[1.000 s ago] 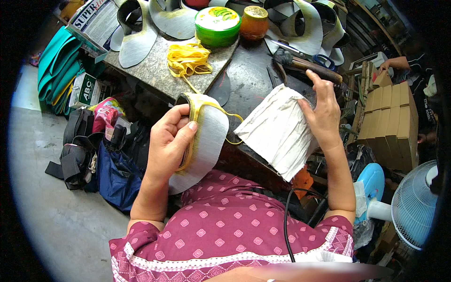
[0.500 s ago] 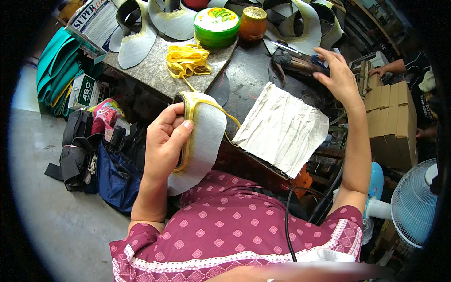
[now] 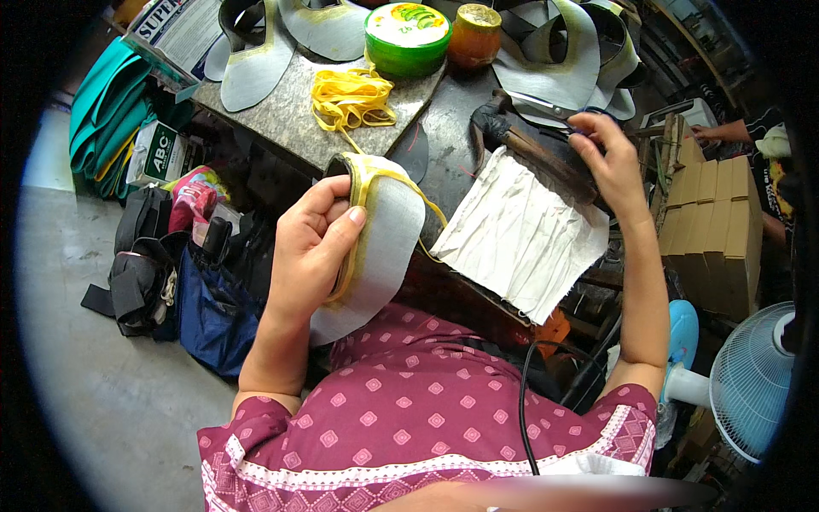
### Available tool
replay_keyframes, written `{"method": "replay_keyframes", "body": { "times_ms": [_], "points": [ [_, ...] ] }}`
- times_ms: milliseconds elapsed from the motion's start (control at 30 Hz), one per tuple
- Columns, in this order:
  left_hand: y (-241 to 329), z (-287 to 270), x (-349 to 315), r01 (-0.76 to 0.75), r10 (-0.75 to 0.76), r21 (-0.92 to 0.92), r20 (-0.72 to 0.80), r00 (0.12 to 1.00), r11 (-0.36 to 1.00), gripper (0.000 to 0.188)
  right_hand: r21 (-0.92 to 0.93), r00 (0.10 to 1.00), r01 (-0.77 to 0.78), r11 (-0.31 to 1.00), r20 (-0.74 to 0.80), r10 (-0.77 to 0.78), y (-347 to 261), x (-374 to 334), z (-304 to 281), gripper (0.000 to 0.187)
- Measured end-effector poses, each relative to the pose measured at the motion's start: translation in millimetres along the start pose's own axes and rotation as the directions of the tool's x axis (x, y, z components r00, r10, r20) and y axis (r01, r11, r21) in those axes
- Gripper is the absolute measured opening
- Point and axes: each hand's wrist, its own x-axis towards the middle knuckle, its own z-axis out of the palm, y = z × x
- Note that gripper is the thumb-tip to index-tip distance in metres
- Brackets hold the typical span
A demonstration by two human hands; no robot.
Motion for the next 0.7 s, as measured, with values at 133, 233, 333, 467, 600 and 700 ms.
{"method": "replay_keyframes", "body": {
  "times_ms": [133,233,333,467,600,700],
  "points": [
    [-1,0,-2,-0.008,0.006,-0.075,-0.016,1.000,0.997,0.029,-0.483,0.999,-0.017,0.876,0.020,0.031,29,13,-13,0.040],
    [-4,-2,-4,-0.016,0.012,-0.110,-0.031,0.999,0.994,0.028,-0.479,0.998,-0.017,0.878,0.046,0.044,32,13,-16,0.049],
    [-5,-5,-4,-0.028,0.025,-0.102,-0.030,0.999,0.994,0.027,-0.493,0.972,-0.107,0.863,0.133,0.196,26,6,-20,0.057],
    [-8,-6,-4,-0.059,0.058,-0.081,-0.010,0.998,0.995,0.027,-0.420,0.974,-0.013,0.907,0.200,0.106,26,-5,-30,0.066],
    [-12,-5,-2,-0.078,0.079,-0.120,0.005,0.997,0.990,0.026,-0.391,0.955,-0.098,0.915,0.223,0.197,32,-20,-32,0.072],
    [-16,-5,0,-0.072,0.075,-0.083,0.033,0.997,0.994,0.029,-0.357,0.930,-0.190,0.915,0.233,0.284,35,-23,-33,0.077]
  ]
}}
